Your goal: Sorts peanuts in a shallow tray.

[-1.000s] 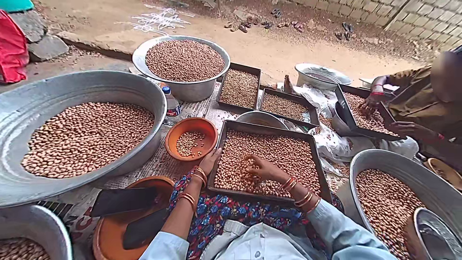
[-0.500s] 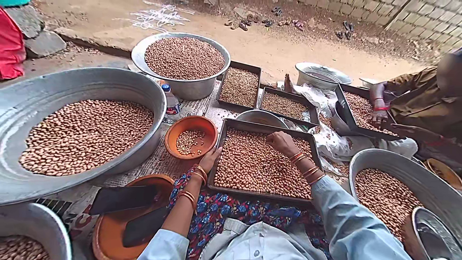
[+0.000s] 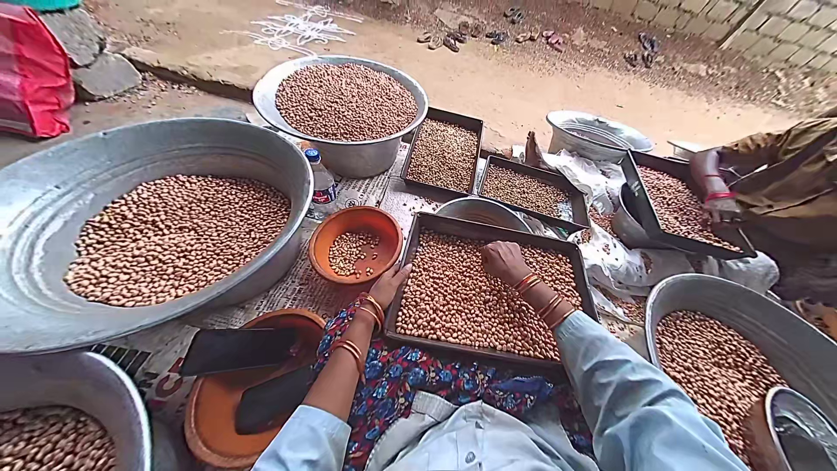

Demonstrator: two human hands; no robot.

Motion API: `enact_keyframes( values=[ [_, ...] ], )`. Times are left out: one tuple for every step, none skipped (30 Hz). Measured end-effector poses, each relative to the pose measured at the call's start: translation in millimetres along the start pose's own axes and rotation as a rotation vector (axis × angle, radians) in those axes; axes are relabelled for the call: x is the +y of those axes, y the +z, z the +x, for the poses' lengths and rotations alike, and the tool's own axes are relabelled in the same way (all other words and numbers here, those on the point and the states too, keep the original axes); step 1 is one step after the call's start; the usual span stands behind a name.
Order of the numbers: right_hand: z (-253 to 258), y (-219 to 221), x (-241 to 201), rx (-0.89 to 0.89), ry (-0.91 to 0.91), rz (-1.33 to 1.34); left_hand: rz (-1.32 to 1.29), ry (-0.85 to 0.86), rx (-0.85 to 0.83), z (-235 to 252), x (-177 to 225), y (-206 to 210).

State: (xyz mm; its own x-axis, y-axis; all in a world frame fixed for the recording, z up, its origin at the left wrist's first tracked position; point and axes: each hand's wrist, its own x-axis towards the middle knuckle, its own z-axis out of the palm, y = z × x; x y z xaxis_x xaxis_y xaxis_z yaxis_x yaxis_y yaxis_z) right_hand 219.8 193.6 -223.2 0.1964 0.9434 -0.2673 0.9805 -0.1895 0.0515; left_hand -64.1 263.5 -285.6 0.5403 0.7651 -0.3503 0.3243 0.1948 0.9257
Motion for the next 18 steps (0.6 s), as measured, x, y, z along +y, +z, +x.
enact_keyframes(
  values=[
    [1, -6, -3, 0.034, -0.025, 0.019, 0.003, 0.0, -0.001, -1, 1, -1],
    [0, -14, -6, 0.126, -0.07, 0.087, 0.001, 0.0, -0.002, -1, 1, -1],
    [-1, -23, -10, 0.253, -0.121, 0.206, 0.0, 0.003, -0.001, -1, 0, -2],
    [-5, -33, -16, 0.364, -0.176, 0.331, -0.002, 0.007, -0.003, 1, -2, -2],
    [-8, -39, -21, 0.437, -0.231, 0.423, -0.011, 0.011, -0.004, 2, -4, -1],
    [-11, -43, -26, 0.469, -0.283, 0.458, -0.023, 0.015, -0.005, 2, -6, 0],
    [-14, -42, -29, 0.447, -0.32, 0.45, -0.029, 0.012, -0.008, 2, -5, -1],
    [-17, -38, -33, 0.364, -0.336, 0.42, -0.024, 0.009, -0.01, 2, -4, -1],
    [-21, -31, -38, 0.237, -0.331, 0.375, -0.014, 0.008, -0.008, 1, -3, -1],
    [-25, -24, -41, 0.111, -0.317, 0.313, 0.0, 0.006, -0.002, 1, -2, -1],
    [-28, -16, -45, 0.016, -0.311, 0.261, 0.008, 0.003, 0.0, 1, 0, -1],
    [-30, -7, -46, -0.033, -0.31, 0.224, 0.01, 0.001, -0.001, 0, 1, -1],
    [-30, 1, -47, -0.056, -0.309, 0.203, 0.006, -0.003, -0.004, -1, 2, -1],
    [-30, 6, -48, -0.056, -0.307, 0.191, 0.001, -0.008, -0.006, -1, 2, -1],
    [-31, 11, -49, -0.041, -0.306, 0.186, -0.004, -0.011, -0.004, -1, 1, -1],
    [-32, 13, -49, -0.037, -0.301, 0.178, -0.008, -0.013, -0.006, -1, 1, -1],
    [-32, 15, -49, -0.041, -0.293, 0.167, -0.005, -0.014, -0.008, -1, 1, -1],
    [-33, 15, -50, -0.05, -0.282, 0.16, -0.002, -0.015, -0.009, -1, 1, -1]
  ],
)
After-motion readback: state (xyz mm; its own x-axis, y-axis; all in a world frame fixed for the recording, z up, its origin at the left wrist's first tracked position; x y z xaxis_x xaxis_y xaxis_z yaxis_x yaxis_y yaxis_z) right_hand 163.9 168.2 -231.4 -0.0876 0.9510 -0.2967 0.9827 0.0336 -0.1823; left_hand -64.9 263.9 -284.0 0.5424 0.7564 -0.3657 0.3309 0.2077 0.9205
